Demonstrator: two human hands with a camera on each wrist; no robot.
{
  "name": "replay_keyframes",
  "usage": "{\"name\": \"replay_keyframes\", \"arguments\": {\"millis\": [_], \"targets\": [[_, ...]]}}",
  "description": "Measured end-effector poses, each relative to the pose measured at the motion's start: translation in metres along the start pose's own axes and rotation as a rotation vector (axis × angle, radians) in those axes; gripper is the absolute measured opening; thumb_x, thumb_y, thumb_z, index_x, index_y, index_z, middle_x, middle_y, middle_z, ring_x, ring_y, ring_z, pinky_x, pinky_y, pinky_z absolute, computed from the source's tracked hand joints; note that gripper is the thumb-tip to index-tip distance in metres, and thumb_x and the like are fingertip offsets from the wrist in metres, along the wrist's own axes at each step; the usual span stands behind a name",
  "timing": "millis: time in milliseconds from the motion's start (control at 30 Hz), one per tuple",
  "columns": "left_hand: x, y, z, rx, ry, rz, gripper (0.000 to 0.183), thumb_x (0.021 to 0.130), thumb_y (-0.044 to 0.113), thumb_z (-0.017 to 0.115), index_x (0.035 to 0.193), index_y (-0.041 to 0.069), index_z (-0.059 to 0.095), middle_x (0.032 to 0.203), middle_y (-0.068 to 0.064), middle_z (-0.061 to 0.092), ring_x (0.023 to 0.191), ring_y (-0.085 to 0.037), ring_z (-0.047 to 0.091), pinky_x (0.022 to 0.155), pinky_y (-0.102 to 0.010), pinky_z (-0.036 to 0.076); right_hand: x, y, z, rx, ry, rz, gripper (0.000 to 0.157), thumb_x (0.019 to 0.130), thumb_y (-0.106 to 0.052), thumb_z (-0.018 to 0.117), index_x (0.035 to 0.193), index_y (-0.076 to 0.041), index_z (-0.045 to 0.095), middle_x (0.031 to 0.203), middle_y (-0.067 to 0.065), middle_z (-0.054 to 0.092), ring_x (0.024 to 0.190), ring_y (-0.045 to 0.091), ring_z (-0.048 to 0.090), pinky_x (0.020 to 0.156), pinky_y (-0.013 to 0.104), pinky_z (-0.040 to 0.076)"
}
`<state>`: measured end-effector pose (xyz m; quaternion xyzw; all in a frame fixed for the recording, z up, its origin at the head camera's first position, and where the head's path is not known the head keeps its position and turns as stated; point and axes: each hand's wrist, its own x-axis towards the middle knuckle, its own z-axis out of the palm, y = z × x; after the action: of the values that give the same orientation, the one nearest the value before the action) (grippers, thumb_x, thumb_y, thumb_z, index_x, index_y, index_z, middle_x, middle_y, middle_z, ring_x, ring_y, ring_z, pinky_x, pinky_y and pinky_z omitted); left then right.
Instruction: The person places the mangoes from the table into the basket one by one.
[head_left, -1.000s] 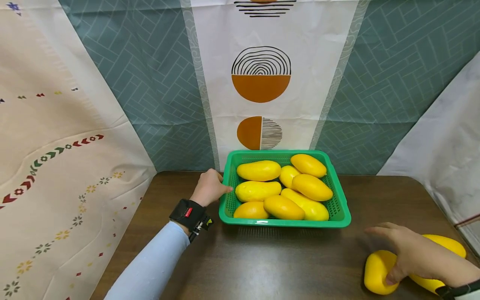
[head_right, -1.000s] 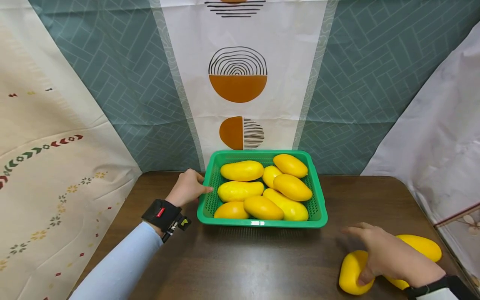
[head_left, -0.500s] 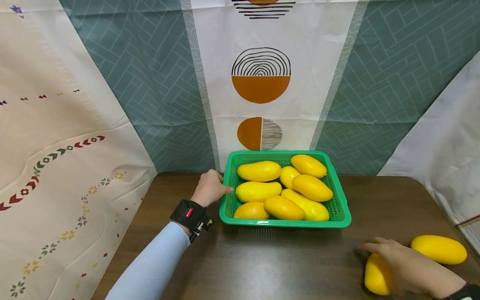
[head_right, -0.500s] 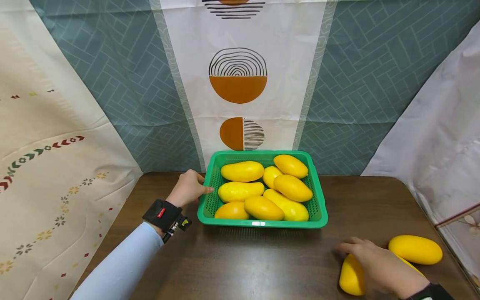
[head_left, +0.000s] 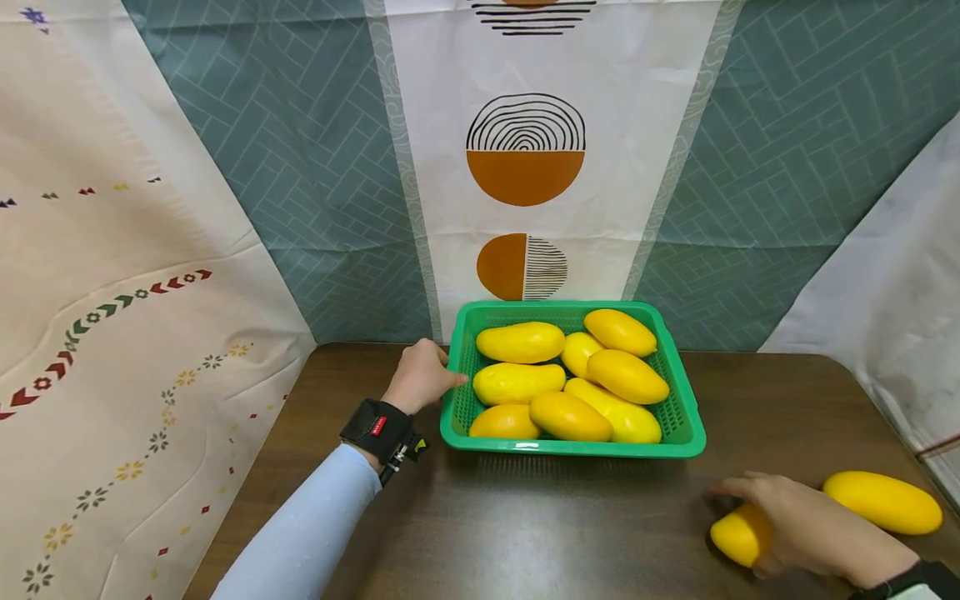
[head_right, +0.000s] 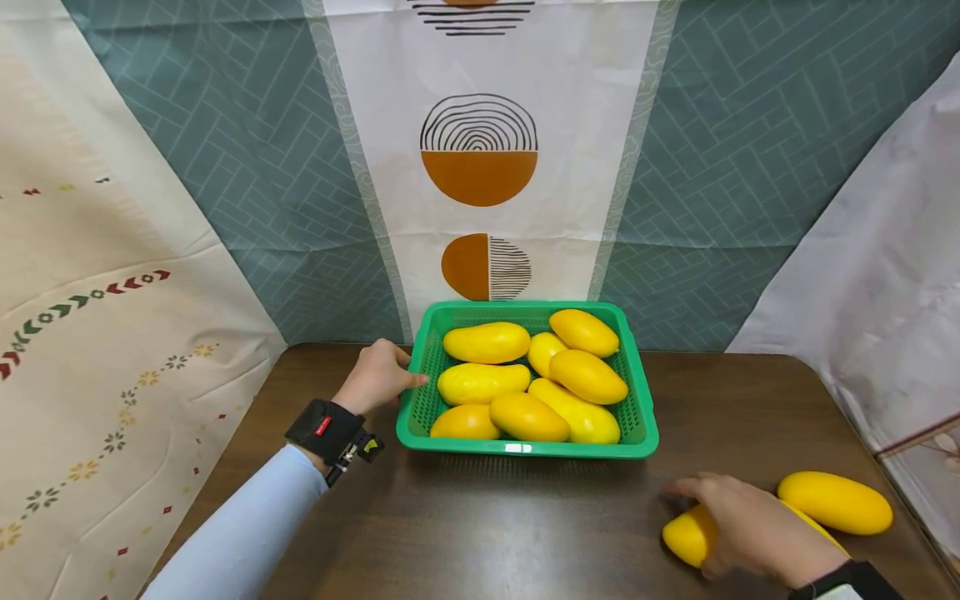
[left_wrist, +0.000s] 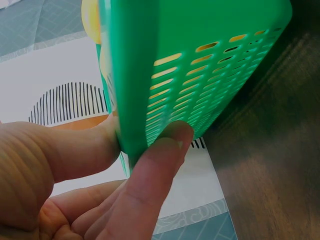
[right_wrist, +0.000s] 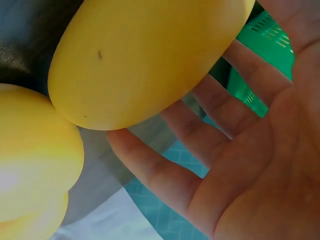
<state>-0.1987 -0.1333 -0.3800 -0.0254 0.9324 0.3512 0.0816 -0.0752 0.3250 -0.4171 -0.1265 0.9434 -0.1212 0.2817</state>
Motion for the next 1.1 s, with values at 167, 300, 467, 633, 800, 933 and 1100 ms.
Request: {"name": "replay_keyframes", "arguments": {"millis": [167, 300, 467, 633, 800, 933, 1100], "targets": [[0.001, 0.000, 0.000, -0.006, -0.005, 0.000, 0.029, 0.076, 0.025, 0.078, 0.091, 0.001, 0.072, 0.076, -0.010, 0.068, 0.056, -0.028, 0.067, 0.046, -0.026, 0.052, 0.003, 0.001, -0.001, 0.014, 0.029, -0.025, 0.079, 0.050, -0.044, 0.088, 0.118, -0.015, 0.060, 0.118, 0.000, 0.063, 0.103, 0.022, 0.059, 0.086, 0.055, 0.048], [0.001, 0.000, 0.000, -0.013, -0.010, 0.003, 0.028, 0.076, 0.024, 0.078, 0.090, 0.001, 0.072, 0.075, -0.010, 0.069, 0.056, -0.028, 0.067, 0.046, -0.026, 0.053, 0.005, 0.002, -0.002, 0.026, 0.052, -0.011, 0.074, 0.055, -0.048, 0.085, 0.116, -0.013, 0.062, 0.113, 0.001, 0.065, 0.098, 0.020, 0.060, 0.085, 0.053, 0.050], [0.001, -0.001, 0.000, -0.017, -0.008, 0.008, 0.027, 0.076, 0.023, 0.078, 0.090, 0.001, 0.073, 0.075, -0.010, 0.069, 0.050, -0.024, 0.065, 0.047, -0.026, 0.053, 0.007, 0.004, -0.001, 0.020, 0.086, 0.012, 0.069, 0.057, -0.050, 0.083, 0.111, -0.011, 0.064, 0.108, 0.003, 0.066, 0.091, 0.017, 0.059, 0.082, 0.050, 0.051], [0.000, 0.000, 0.000, -0.001, -0.001, 0.005, 0.026, 0.076, 0.024, 0.078, 0.089, 0.002, 0.073, 0.073, -0.009, 0.068, 0.044, -0.019, 0.061, 0.046, -0.026, 0.052, 0.009, 0.006, -0.001, 0.016, 0.099, 0.040, 0.066, 0.059, -0.051, 0.082, 0.107, -0.008, 0.065, 0.102, 0.003, 0.067, 0.081, 0.016, 0.055, 0.077, 0.044, 0.052], [0.000, -0.001, 0.000, -0.005, 0.000, 0.002, 0.029, 0.076, 0.026, 0.078, 0.091, 0.001, 0.072, 0.075, -0.010, 0.069, 0.053, -0.026, 0.066, 0.046, -0.026, 0.052, 0.010, 0.006, -0.001, 0.035, 0.101, 0.050, 0.065, 0.062, -0.051, 0.080, 0.108, -0.008, 0.065, 0.099, 0.002, 0.066, 0.077, 0.015, 0.053, 0.074, 0.040, 0.053], [0.000, -0.001, 0.000, -0.013, -0.005, -0.006, 0.031, 0.076, 0.025, 0.078, 0.093, 0.000, 0.072, 0.079, -0.011, 0.069, 0.058, -0.028, 0.068, 0.046, -0.025, 0.053, 0.008, 0.006, -0.003, 0.027, 0.142, 0.019, 0.064, 0.064, -0.051, 0.079, 0.108, -0.007, 0.065, 0.098, 0.002, 0.067, 0.079, 0.013, 0.054, 0.072, 0.037, 0.053], [0.000, 0.000, -0.001, -0.016, -0.013, -0.010, 0.032, 0.076, 0.026, 0.078, 0.094, 0.000, 0.072, 0.080, -0.012, 0.069, 0.058, -0.028, 0.068, 0.046, -0.025, 0.053, 0.004, 0.005, -0.014, 0.019, 0.208, 0.017, 0.066, 0.066, -0.053, 0.077, 0.111, -0.006, 0.065, 0.100, 0.002, 0.067, 0.080, 0.013, 0.056, 0.071, 0.039, 0.054]]}}
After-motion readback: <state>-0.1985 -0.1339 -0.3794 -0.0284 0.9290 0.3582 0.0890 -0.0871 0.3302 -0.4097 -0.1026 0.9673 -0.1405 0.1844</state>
